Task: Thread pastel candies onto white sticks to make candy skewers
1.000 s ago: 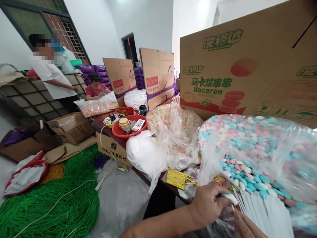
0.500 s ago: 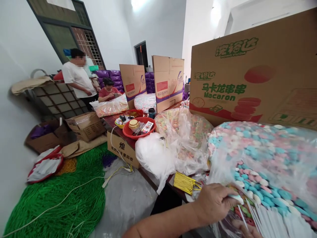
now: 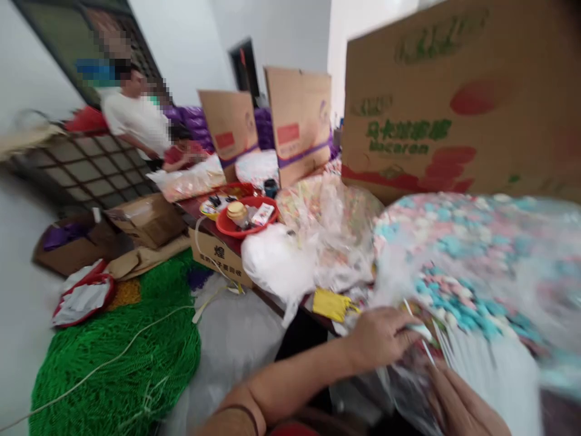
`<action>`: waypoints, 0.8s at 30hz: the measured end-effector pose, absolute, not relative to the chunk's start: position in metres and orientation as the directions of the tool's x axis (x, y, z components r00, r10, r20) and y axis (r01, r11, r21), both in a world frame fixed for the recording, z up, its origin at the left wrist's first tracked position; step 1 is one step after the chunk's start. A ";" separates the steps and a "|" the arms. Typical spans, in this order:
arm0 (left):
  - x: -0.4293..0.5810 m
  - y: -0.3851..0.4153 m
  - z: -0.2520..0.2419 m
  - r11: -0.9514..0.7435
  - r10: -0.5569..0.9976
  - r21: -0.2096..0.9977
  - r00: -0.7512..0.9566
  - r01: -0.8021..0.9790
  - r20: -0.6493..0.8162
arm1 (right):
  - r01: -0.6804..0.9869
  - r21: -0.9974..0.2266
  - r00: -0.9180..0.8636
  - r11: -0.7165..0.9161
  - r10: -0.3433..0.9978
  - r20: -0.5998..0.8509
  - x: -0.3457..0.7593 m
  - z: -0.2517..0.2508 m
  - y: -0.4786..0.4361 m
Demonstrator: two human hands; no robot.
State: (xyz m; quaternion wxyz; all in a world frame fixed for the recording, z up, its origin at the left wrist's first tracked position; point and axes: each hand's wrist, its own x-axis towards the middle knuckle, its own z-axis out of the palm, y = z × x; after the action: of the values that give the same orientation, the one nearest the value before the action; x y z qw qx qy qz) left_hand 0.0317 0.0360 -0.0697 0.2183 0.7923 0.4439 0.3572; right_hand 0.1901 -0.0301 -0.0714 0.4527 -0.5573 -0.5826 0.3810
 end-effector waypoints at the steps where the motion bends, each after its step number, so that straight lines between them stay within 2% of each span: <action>1: 0.033 0.033 -0.069 -0.543 0.838 0.662 0.385 0.516 0.387 | 0.246 -0.969 0.040 0.014 0.999 0.024 0.189 -0.069 -0.035; 6: 0.043 0.021 -0.074 -0.568 0.786 0.761 0.480 0.313 0.389 | 0.073 -0.977 0.164 -0.200 0.969 -0.186 0.183 -0.067 -0.049; 9: 0.046 0.017 -0.073 -0.546 0.773 0.812 0.495 0.203 0.396 | -0.097 -0.973 0.176 -0.210 0.958 -0.225 0.180 -0.065 -0.048; 13: 0.042 0.015 -0.070 -0.565 0.742 0.813 0.518 0.142 0.425 | -0.238 -0.957 0.207 -0.166 0.954 -0.217 0.177 -0.064 -0.044; 16: 0.031 0.021 -0.069 -0.550 0.777 0.811 0.481 0.202 0.407 | -0.231 -0.963 0.225 -0.140 0.955 -0.193 0.181 -0.068 -0.042; 19: 0.021 0.040 -0.066 -0.530 0.837 0.766 0.369 0.363 0.405 | -0.208 -0.972 0.307 -0.109 0.936 -0.171 0.189 -0.070 -0.042; 21: 0.023 0.058 -0.062 -0.527 0.844 0.694 0.397 0.490 0.361 | -0.202 -0.975 0.365 -0.097 0.916 -0.167 0.194 -0.068 -0.043; 24: 0.036 0.084 -0.057 -0.528 0.838 0.509 0.514 0.679 0.183 | -0.196 -0.977 0.386 -0.088 0.909 -0.160 0.197 -0.065 -0.045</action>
State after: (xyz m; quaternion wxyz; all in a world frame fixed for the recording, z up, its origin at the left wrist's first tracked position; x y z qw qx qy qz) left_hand 0.0359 0.0836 -0.0567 0.1904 0.8491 0.4467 0.2079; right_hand 0.1968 -0.0445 -0.0650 0.6003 -0.5768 -0.3090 0.4599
